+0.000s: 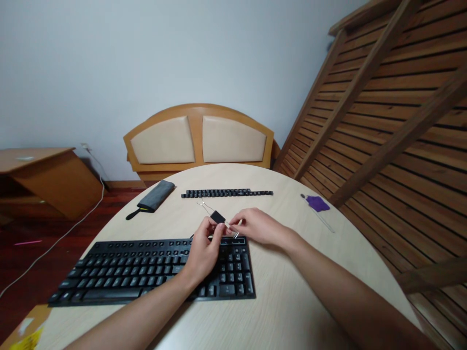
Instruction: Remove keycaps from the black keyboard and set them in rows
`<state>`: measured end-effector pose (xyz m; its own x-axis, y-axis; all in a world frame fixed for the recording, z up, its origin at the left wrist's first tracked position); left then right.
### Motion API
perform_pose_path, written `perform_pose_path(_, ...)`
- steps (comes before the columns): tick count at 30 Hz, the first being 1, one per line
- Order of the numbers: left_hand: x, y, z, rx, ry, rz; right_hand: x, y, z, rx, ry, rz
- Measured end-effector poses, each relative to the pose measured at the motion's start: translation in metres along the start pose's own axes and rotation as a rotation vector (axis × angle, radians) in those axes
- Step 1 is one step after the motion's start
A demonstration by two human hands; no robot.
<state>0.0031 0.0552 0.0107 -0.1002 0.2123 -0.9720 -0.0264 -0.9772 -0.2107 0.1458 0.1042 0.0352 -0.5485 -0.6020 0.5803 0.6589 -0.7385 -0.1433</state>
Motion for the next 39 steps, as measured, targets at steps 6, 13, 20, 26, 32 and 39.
perform_pose_path(6,-0.007,0.002,-0.002,0.017,0.017,-0.029,0.012,0.005,-0.034,-0.012,-0.069,0.039)
perform_pose_path(13,-0.022,0.004,-0.003,0.062,0.009,-0.038,-0.002,0.014,-0.030,0.040,-0.225,-0.001)
perform_pose_path(20,-0.029,-0.006,0.015,0.018,-0.085,-0.068,-0.044,0.056,0.003,0.044,-0.413,-0.120)
perform_pose_path(26,-0.030,-0.016,0.047,-0.044,-0.228,-0.091,-0.078,0.102,0.042,0.056,-0.385,-0.267)
perform_pose_path(32,-0.011,-0.012,0.082,-0.168,-0.314,-0.043,-0.100,0.142,0.073,0.076,-0.267,-0.337)
perform_pose_path(39,0.004,-0.004,0.088,-0.113,-0.358,0.001,-0.112,0.155,0.096,0.164,-0.111,-0.410)
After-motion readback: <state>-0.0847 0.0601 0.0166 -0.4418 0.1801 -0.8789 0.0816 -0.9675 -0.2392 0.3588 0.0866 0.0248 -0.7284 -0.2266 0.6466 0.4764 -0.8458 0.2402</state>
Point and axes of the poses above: each hand's wrist, its own y-axis away from the middle knuckle, its own z-axis out of the back of the hand, x = y × z, the point moved 6 cm from there along -y, towards the middle knuckle, and after that the axes turned 5 degrees about z, right-handed, at the moved point
